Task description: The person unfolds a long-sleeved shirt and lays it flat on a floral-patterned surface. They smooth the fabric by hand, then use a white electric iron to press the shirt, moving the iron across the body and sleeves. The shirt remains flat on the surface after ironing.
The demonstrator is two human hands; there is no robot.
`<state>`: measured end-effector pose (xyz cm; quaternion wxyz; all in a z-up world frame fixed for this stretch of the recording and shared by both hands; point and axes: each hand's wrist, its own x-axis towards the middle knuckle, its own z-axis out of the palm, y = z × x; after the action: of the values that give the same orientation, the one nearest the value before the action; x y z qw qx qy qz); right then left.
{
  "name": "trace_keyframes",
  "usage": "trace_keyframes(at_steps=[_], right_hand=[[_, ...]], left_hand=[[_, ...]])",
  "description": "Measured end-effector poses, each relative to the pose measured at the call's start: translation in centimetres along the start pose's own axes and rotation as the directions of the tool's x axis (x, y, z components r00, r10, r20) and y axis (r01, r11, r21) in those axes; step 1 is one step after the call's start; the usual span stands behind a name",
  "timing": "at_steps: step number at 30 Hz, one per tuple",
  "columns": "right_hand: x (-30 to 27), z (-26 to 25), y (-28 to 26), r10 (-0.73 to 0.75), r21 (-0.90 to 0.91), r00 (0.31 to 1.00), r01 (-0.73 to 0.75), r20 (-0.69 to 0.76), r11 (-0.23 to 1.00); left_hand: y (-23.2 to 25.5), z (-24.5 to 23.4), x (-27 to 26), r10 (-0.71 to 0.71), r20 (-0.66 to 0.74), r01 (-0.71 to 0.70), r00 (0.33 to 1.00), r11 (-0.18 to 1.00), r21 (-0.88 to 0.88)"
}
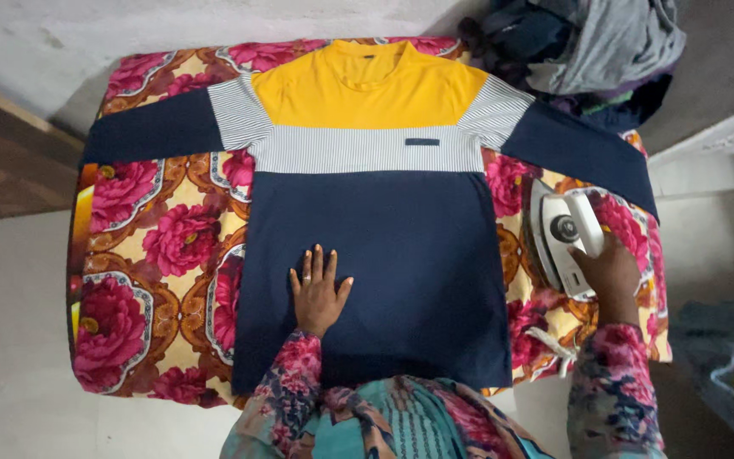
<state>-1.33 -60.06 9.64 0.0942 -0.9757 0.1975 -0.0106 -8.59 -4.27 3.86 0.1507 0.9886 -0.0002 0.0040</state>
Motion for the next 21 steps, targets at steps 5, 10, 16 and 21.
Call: trace_keyframes(at_steps=[5, 10, 16, 21], right_hand=[[-0.9, -0.8, -0.2, -0.136, 0.100, 0.989, 0.140, -0.050, 0.985], [-4.3, -5.4, -4.8, -0.131, 0.064, 0.987, 0.137, -0.089, 0.989], [-7.9, -11.2, -12.9, -0.308, 0.079, 0.926, 0.331, -0.216, 0.940], [-6.0, -12.9, -21.5, -0.434, 0.172, 0.847, 0.498, -0.305, 0.850]], left_hand=[[0.4, -0.2, 0.1, -0.035, 0.028, 0.036, 0.999, 0.999, -0.013], [0.2, -0.2, 0.1, -0.043, 0.034, 0.044, 0.999, 0.999, -0.026], [0.1, 0.4, 0.0, -0.044, 0.038, 0.044, 0.998, 0.999, 0.003], [-0.2, 0.8, 0.0, -0.022, 0.009, 0.022, 1.000, 0.999, -0.036]])
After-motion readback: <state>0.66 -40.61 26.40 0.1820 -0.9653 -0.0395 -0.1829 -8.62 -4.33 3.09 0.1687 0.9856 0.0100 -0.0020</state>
